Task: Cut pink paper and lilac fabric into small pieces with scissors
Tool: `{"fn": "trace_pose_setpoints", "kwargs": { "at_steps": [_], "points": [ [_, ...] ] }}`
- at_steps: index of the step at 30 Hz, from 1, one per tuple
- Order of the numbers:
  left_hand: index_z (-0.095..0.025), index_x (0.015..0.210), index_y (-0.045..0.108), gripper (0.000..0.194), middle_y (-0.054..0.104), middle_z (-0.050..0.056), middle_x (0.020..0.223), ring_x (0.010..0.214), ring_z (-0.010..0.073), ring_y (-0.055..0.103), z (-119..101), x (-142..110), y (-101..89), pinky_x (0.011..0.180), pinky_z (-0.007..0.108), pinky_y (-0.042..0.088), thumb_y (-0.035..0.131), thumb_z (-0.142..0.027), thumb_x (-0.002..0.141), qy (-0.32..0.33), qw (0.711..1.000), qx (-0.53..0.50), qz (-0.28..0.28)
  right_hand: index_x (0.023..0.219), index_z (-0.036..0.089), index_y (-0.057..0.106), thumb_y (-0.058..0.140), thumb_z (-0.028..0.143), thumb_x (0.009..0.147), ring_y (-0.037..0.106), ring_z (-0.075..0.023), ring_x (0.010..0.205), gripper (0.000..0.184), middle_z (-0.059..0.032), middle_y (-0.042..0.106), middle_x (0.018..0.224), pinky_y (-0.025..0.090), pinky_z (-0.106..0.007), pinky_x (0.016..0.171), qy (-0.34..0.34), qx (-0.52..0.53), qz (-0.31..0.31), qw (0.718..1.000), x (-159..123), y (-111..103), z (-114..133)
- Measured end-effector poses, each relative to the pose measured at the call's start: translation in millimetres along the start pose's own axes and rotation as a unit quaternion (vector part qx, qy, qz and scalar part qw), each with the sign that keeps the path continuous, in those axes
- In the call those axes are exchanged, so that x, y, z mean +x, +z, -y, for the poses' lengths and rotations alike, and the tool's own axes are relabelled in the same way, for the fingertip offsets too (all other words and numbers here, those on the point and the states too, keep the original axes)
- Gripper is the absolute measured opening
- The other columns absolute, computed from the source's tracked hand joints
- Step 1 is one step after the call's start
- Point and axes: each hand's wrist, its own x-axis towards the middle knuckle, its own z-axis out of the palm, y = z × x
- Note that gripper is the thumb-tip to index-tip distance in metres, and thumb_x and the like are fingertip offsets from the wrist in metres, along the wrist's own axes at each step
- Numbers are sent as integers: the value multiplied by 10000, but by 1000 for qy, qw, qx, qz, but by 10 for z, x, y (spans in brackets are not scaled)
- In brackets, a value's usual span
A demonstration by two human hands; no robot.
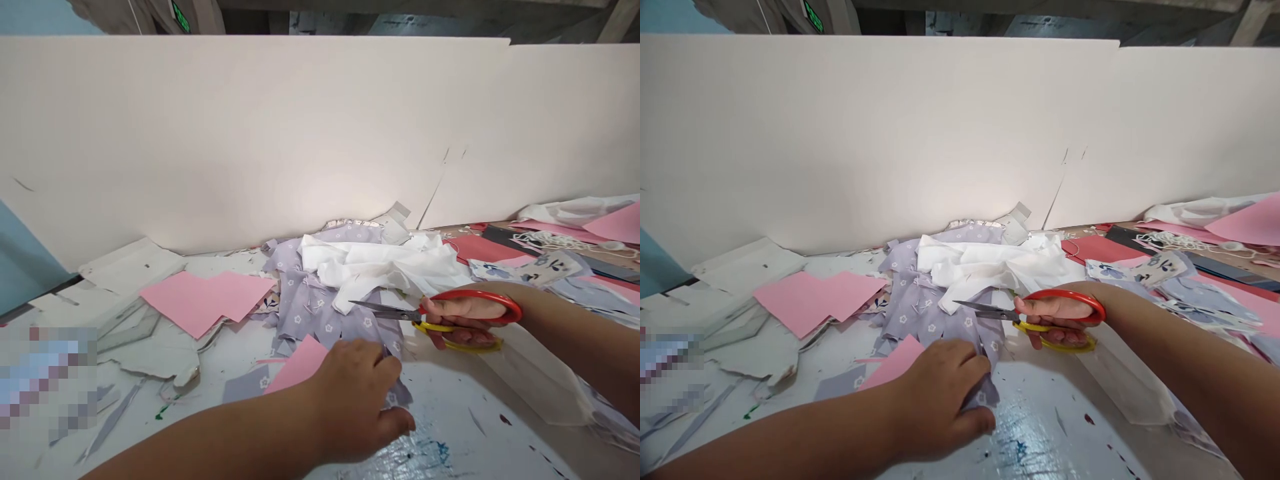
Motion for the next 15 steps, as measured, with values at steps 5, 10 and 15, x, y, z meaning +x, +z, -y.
{"fn": "trace_pose_setpoints", "kwargs": {
  "at_steps": [5, 10, 15],
  "points": [
    [-199, 908, 494, 246, 499, 44, 890, 777, 174, 468, -34, -17, -1, 675, 307, 401, 382, -387, 795, 11, 999, 9, 40, 713, 106, 531, 303, 818, 531, 310, -51, 316, 770, 64, 346, 440, 242, -185, 295, 22, -23, -3, 999, -17, -1, 54],
    [-205, 875, 493, 222, 491, 35, 860, 742, 163, 470, -24, -31, -64, 638, 292, 390, 360, -370, 810, 30, 998, 28, 55, 721, 98, 529, 284, 831, 519, 323, -48, 318, 799, 61, 358, 444, 247, -184, 306, 30, -44, 15, 998, 0, -65, 83],
    [-209, 889, 494, 223, 484, 36, 847, 736, 165, 465, -16, -27, -35, 626, 289, 378, 359, -367, 808, 32, 998, 30, 51, 733, 104, 530, 322, 814, 531, 322, -49, 331, 768, 64, 353, 461, 264, -192, 319, 20, -42, 38, 998, 30, -146, 63]
  ]
}}
